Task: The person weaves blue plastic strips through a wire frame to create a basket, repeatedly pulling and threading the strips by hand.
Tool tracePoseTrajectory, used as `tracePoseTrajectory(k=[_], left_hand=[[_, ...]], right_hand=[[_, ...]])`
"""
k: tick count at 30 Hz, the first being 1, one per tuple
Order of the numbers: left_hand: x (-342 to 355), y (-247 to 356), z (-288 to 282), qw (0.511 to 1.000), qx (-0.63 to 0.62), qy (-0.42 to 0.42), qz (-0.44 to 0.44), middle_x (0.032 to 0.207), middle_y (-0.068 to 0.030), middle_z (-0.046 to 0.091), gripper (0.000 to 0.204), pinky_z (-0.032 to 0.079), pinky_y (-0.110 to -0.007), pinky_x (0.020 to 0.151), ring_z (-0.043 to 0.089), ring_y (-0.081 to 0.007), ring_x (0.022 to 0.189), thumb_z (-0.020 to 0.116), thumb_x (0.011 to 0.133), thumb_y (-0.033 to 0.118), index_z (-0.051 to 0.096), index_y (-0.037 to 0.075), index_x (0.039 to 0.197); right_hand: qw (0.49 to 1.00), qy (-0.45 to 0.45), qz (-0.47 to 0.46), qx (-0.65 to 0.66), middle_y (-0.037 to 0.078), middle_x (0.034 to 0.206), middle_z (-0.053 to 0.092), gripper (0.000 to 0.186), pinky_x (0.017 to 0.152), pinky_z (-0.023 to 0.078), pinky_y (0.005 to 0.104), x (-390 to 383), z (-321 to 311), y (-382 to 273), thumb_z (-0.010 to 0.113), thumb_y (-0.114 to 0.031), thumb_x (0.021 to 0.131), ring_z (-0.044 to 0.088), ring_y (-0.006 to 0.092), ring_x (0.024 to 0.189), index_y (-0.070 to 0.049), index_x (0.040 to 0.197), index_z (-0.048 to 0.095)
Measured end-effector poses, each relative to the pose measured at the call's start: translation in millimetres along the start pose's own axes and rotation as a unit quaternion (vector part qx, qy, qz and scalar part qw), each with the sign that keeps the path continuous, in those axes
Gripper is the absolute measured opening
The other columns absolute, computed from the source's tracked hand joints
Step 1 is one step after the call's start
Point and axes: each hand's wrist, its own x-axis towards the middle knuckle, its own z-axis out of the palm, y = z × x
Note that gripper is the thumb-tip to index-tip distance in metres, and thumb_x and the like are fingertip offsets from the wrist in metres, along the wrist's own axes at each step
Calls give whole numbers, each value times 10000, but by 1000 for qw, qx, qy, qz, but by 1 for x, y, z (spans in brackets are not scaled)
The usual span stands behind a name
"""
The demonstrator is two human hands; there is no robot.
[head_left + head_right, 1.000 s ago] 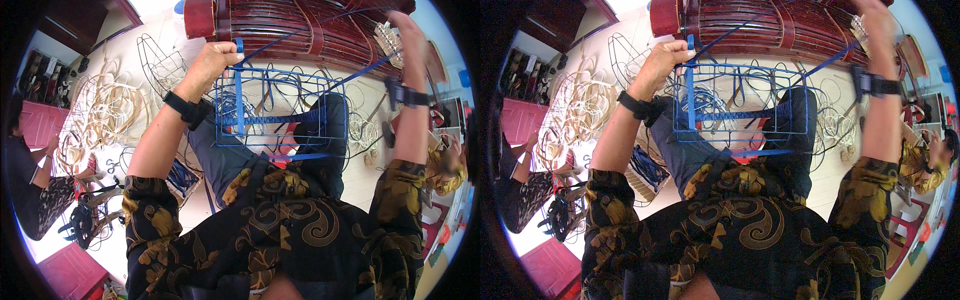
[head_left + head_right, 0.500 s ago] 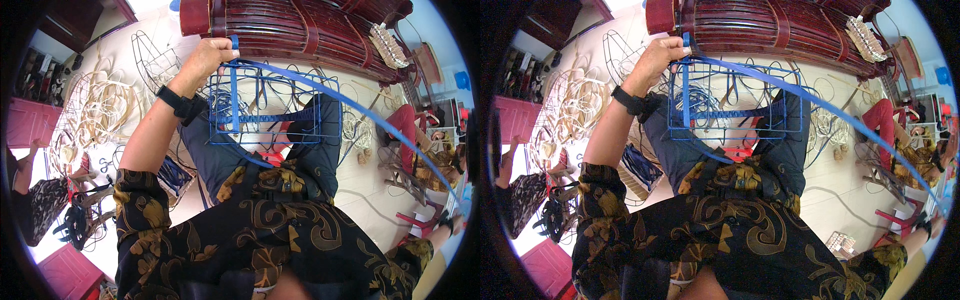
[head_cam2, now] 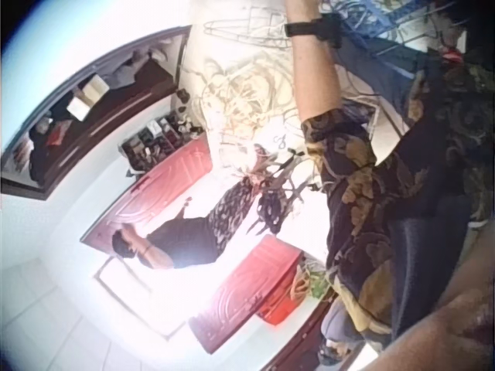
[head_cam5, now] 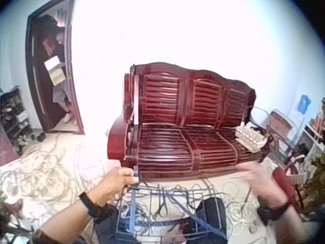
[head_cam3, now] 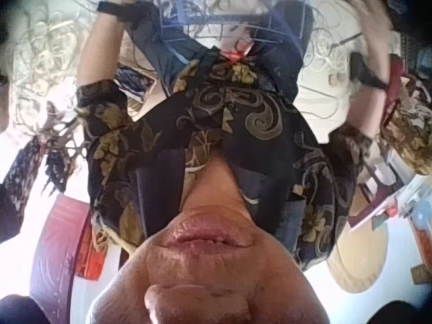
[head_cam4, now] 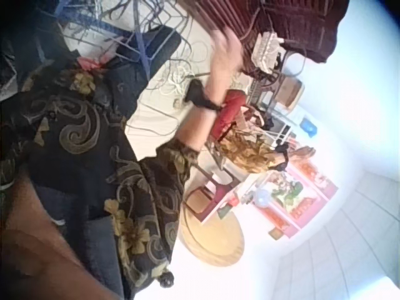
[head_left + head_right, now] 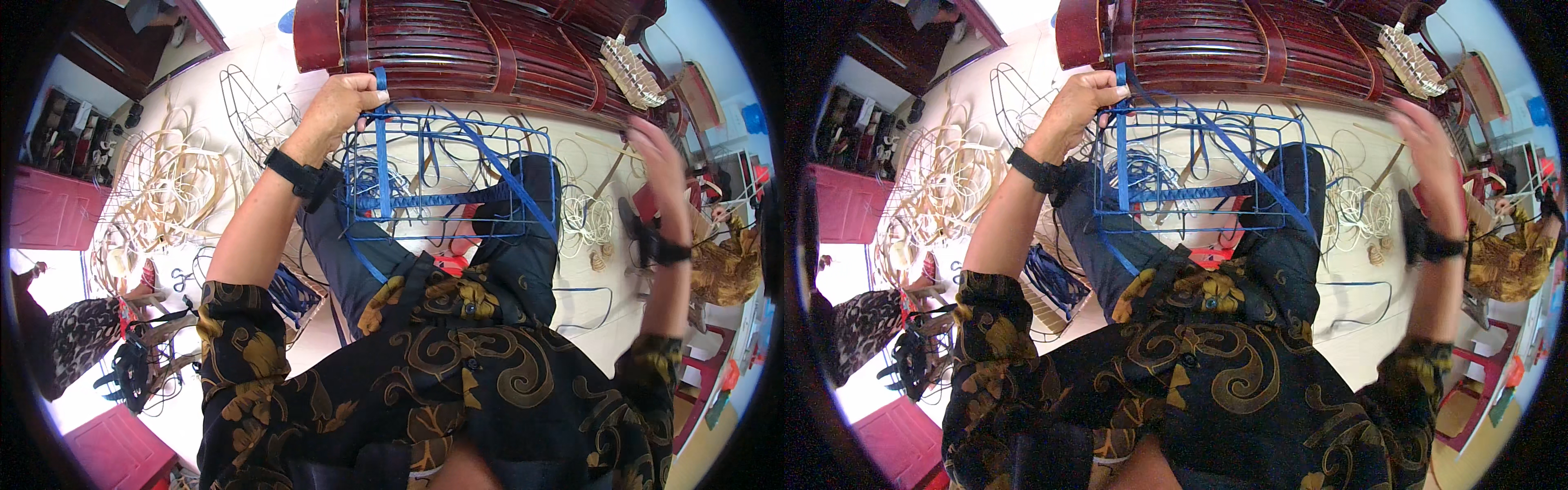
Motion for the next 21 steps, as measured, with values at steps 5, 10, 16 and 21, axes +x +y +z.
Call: tracePoseTrajectory(k=[5, 10, 16, 21], left_hand=[[-4, 4, -2, 1000, 5, 15, -19, 737, -38, 711, 179, 369, -175, 448, 514, -23, 531, 640, 983, 122, 691, 52, 826], [-4, 2, -4, 1000, -4, 14, -15, 744, -39, 716, 183, 362, -186, 455, 522, -28, 546, 648, 979, 134, 691, 58, 818], [-5, 3, -1, 1000, 1, 12, -13, 724, 6, 673, 195, 358, -195, 487, 506, -28, 565, 663, 976, 151, 693, 68, 803], [-14, 4, -3, 999, 12, 33, -4, 681, 60, 555, 172, 358, -198, 525, 480, -33, 585, 682, 964, 140, 700, 75, 806]], right_hand=[[980, -138, -147, -10, 141, 1106, 718, 462, 904, 535, 381, 28, 141, -122, 738, -400, 900, 695, 271, 1004, -38, 1182, 681], [971, -161, -162, -63, 127, 806, 746, 365, 755, 562, 408, 21, 178, -166, 726, -342, 896, 727, 307, 768, -30, 1082, 691], [973, -49, -226, -10, 127, 821, 721, 178, 664, 540, 340, 40, 167, -141, 691, -188, 934, 684, 247, 678, -74, 1070, 706], [918, 264, -161, -250, 187, 836, 678, 220, 632, 530, 457, 74, 22, -87, 557, -252, 985, 675, 392, 734, -78, 949, 687]])
